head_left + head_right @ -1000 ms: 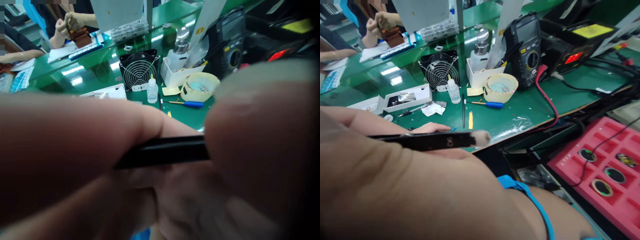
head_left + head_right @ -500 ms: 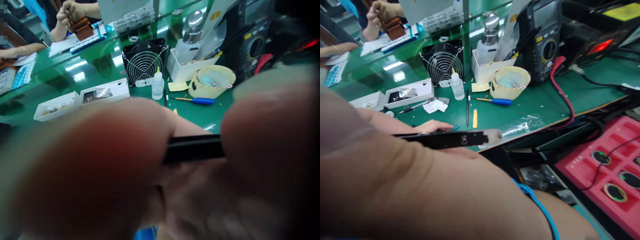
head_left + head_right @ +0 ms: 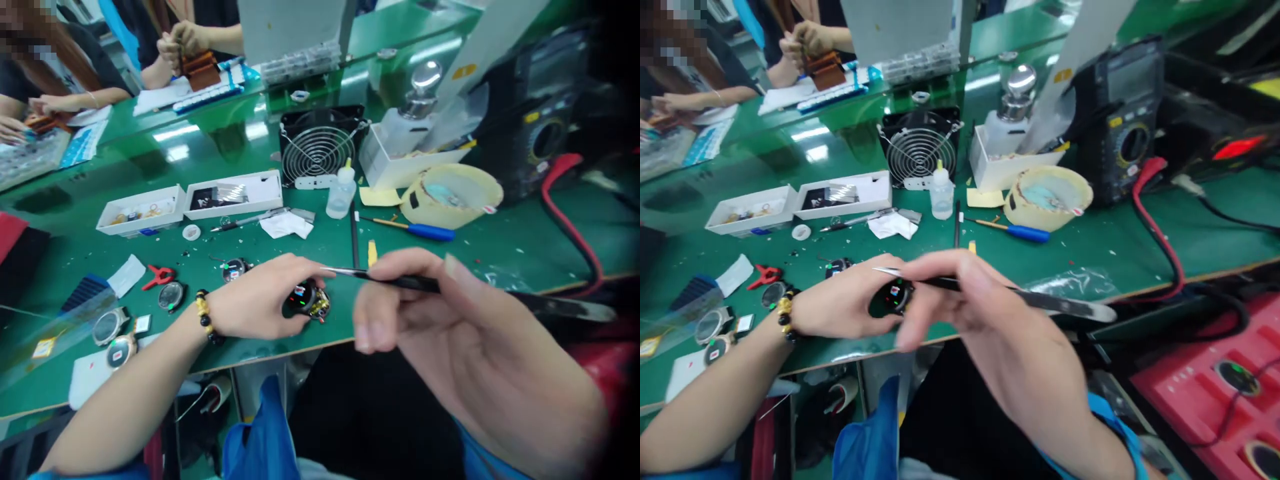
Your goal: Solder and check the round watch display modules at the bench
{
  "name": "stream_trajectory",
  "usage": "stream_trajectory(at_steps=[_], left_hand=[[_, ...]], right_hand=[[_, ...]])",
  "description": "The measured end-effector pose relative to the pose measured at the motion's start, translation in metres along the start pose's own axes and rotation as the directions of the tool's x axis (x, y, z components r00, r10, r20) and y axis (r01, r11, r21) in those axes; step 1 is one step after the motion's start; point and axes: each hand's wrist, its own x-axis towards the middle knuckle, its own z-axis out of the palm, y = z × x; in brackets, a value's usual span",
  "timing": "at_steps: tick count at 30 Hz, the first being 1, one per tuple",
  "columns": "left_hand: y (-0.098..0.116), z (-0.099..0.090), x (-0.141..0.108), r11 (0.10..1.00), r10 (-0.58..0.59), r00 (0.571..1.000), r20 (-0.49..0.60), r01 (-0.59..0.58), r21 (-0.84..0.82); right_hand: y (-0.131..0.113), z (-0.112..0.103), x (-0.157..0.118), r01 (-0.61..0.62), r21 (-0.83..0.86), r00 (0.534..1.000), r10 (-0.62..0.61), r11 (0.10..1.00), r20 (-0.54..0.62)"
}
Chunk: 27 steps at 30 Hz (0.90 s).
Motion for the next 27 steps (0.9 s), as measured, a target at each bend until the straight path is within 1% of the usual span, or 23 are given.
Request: stream_trajectory(at_steps=[1,2,3,4,5,7,8,9,11,13,18,21,27], left_hand=[[0.0,-0.001,0.0,1.0,0.003,1.0,-0.004,-0.003,-0.002],[-0.001,-0.001,0.001,1.0,0.008,1.0,-0.004,-0.008,-0.008],[-0.001,-0.001,0.001,1.0,0.011,1.0,-0.002,-0.011,-0.015],[-0.001,-0.001,0.002,1.0,0.012,1.0,0.001,-0.012,-0.022],[-0.002,-0.001,0.002,1.0,0.016,1.0,0.001,-0.016,-0.026],[-0.002,0.0,0.003,0.999,0.025,1.0,0.001,-0.025,-0.029],[-0.002,0.001,0.003,0.999,0.027,1.0,0.002,-0.027,-0.028],[-0.002,0.001,0.003,0.999,0.029,1.0,0.002,-0.029,-0.026],[-0.002,0.001,0.003,0.999,0.029,1.0,-0.002,-0.029,-0.024],[-0.002,0.001,0.003,0.999,0.025,1.0,-0.007,-0.026,-0.03],[0.0,0.001,0.004,0.999,0.03,1.0,-0.001,-0.03,-0.042],[0.0,0.0,0.004,0.999,0.028,1.0,0.006,-0.028,-0.038],[0.0,0.0,0.005,0.999,0.031,0.999,0.009,-0.03,-0.045]], right_hand=[[0.006,-0.005,0.0,-0.019,0.14,1.0,0.016,0.99,0.027],[0.014,-0.011,0.0,-0.053,0.198,0.999,0.049,0.979,0.023],[0.022,-0.018,-0.002,-0.058,0.174,0.998,0.063,0.983,-0.022],[0.029,-0.025,-0.005,-0.057,0.096,0.996,0.063,0.994,-0.058],[0.036,-0.031,-0.007,-0.068,-0.018,0.992,0.066,0.998,-0.104],[0.046,-0.04,-0.011,-0.033,-0.223,0.996,0.013,0.974,-0.092],[0.048,-0.042,-0.012,0.017,-0.29,0.997,-0.037,0.957,-0.066],[0.05,-0.044,-0.012,0.082,-0.33,0.995,-0.095,0.941,-0.023],[0.051,-0.044,-0.01,0.192,-0.355,0.981,-0.185,0.915,0.054],[0.053,-0.042,-0.008,0.235,-0.346,0.971,-0.208,0.908,0.114],[0.064,-0.041,-0.009,0.221,-0.33,0.97,-0.17,0.918,0.176],[0.069,-0.043,-0.01,0.239,-0.34,0.962,-0.172,0.91,0.214],[0.07,-0.042,-0.009,0.251,-0.359,0.956,-0.172,0.899,0.237]])
